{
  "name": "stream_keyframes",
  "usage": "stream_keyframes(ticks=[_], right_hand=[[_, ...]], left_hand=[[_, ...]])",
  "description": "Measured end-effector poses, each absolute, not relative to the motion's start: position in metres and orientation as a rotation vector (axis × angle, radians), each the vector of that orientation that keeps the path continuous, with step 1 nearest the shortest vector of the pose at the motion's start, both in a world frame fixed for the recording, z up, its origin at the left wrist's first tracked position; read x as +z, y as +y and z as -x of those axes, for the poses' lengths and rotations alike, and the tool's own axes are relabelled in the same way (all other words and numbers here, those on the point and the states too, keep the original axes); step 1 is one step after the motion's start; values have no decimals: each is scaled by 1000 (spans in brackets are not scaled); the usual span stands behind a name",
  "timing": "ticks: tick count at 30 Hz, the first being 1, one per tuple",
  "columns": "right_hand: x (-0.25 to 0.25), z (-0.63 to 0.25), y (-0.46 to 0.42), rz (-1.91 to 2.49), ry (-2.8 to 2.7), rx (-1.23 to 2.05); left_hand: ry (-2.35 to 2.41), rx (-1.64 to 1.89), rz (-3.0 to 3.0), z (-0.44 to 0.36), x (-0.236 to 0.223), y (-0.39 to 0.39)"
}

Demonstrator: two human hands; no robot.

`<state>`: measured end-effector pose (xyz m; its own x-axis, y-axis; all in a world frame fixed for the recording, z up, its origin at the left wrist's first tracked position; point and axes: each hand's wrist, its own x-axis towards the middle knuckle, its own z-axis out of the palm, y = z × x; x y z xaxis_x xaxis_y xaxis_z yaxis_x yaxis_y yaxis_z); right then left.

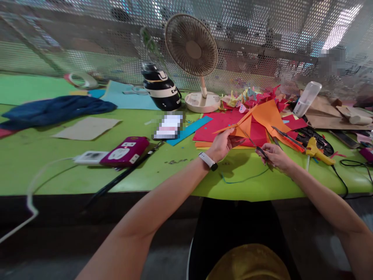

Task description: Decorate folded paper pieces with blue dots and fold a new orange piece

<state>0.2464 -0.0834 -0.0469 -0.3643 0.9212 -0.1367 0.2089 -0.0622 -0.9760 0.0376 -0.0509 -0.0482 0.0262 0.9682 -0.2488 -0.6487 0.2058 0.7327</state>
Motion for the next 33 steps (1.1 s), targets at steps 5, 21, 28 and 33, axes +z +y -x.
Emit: stream_keyframes(ticks=[5,21,28,33], right_hand=[[-48,-247,-83,1224,-1618,1483],[-44,-245,-85,1229,-1602,1477],[-44,-246,-86,1201,-1586,1507],[-45,-246,-86,1199,-1571,1513]], left_hand=[[831,1325,-502,-37,-49,-51],[816,1265,-548,-41,-50,-57],[817,1275,-558,-43,-47,-60],[841,1246,-568,-44,-47,-61]])
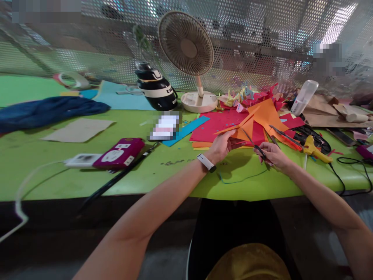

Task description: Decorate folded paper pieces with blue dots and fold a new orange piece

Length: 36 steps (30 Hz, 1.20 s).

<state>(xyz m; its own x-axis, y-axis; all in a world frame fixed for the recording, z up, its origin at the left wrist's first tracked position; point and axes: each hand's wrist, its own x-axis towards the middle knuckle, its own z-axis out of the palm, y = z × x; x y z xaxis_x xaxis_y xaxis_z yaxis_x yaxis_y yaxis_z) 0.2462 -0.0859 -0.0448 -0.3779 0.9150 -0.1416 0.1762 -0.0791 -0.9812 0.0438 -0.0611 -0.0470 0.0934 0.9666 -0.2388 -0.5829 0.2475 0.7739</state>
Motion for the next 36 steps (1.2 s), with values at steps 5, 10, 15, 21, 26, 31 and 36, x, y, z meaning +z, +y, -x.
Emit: stream_keyframes(ticks=[5,10,15,21,26,31,36], right_hand=[[-44,-246,-85,1210,-1581,1514],[-46,-247,-84,1223,-1602,1486],[-51,-248,-81,1234,-1601,1431],[-50,-248,-81,1241,-1615,1420],[-48,-247,-82,1186,-1603,1406],[-50,-248,-81,1184,-1599,1392],[-52,-248,-79,1203,-1586,1405]], left_hand=[[825,1241,-603,-43,-48,-61],[825,1239,-599,-42,-49,-61],[820,1231,-614,-42,-50,-60],[800,1251,-657,-42,-50,-61],[775,1247,-682,-41,-51,-61],[756,1276,-697,-40,-54,-59],[765,1277,-724,-41,-54,-60]])
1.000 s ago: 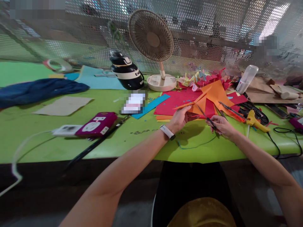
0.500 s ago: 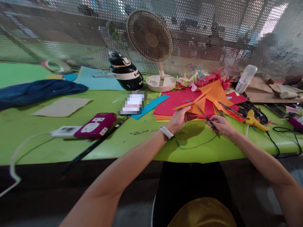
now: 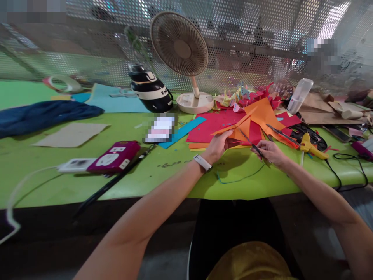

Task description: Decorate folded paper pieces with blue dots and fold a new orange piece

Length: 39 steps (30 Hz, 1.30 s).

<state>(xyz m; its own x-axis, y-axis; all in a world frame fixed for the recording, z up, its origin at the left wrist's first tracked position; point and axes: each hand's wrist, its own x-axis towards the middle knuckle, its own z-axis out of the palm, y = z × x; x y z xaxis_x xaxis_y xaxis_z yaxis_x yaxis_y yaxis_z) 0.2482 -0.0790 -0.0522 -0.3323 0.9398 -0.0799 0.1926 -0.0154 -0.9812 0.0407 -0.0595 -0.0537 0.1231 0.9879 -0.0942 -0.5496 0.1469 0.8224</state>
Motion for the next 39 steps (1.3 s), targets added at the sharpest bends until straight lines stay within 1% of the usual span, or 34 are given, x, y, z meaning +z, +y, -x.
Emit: stream_keyframes(ticks=[6,10,13,17,19,22,26,29,32,35,39], right_hand=[[-41,-256,-79,1243,-1681,1503],[-23,-277,-76,1332,-1773,1402],[-18,-302,-71,1486,-1812,1104],[-26,-330,-67,1767,-2051,388],[-31,-337,-67,1886,-2165,121],[-31,-340,-67,2019,-2224,12],[-18,-345,-67,2074,-2346,122],[-10,-339,-73,1926,-2410,30],[-13,-314,-86,1521,-2390,-239],[-23,-283,-93,1154,-2504,-448],[-36,-260,-84,872,-2646,-505]], left_hand=[[858,1350,-671,-38,-50,-55],[871,1363,-689,-33,-49,-53],[867,1326,-743,-30,-48,-54],[968,1271,-791,-29,-46,-54],[1013,1232,-822,-30,-46,-54],[1038,1200,-876,-30,-48,-55],[1024,1176,-948,-31,-50,-57],[1026,1163,-972,-32,-50,-60],[1044,1090,-1000,-33,-48,-64],[1048,981,-1023,-34,-45,-69],[1038,895,-1044,-36,-44,-76]])
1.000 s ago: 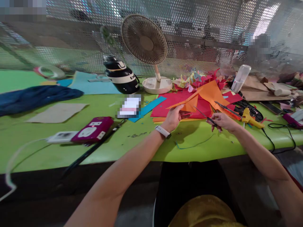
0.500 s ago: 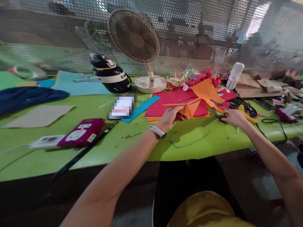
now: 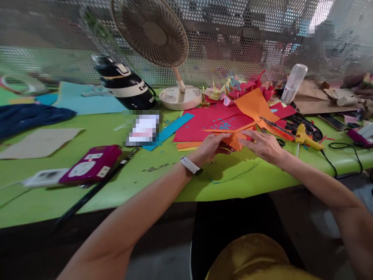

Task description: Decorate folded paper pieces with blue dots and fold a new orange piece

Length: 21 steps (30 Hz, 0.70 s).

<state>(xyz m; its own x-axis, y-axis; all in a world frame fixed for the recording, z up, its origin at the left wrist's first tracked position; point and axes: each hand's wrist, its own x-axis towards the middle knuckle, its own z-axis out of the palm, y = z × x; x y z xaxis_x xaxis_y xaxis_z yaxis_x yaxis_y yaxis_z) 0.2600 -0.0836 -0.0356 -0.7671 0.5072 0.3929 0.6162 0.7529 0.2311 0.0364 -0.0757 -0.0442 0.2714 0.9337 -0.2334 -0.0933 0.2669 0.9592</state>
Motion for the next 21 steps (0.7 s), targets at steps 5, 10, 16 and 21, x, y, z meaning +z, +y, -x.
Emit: stream_keyframes(ticks=[5,10,16,21], right_hand=[[-39,-264,-70,760,-2576,-520],[-41,-268,-70,608,-2535,-548],[-49,-265,-73,586,-2632,-320],[-55,-269,-74,640,-2625,82]], left_hand=[[1022,1087,-1156,-25,-43,-65],[1162,1405,-1569,3,-23,-52],[1152,592,-2285,-1,-11,-62],[1138,321,-2575,-14,-30,-70]])
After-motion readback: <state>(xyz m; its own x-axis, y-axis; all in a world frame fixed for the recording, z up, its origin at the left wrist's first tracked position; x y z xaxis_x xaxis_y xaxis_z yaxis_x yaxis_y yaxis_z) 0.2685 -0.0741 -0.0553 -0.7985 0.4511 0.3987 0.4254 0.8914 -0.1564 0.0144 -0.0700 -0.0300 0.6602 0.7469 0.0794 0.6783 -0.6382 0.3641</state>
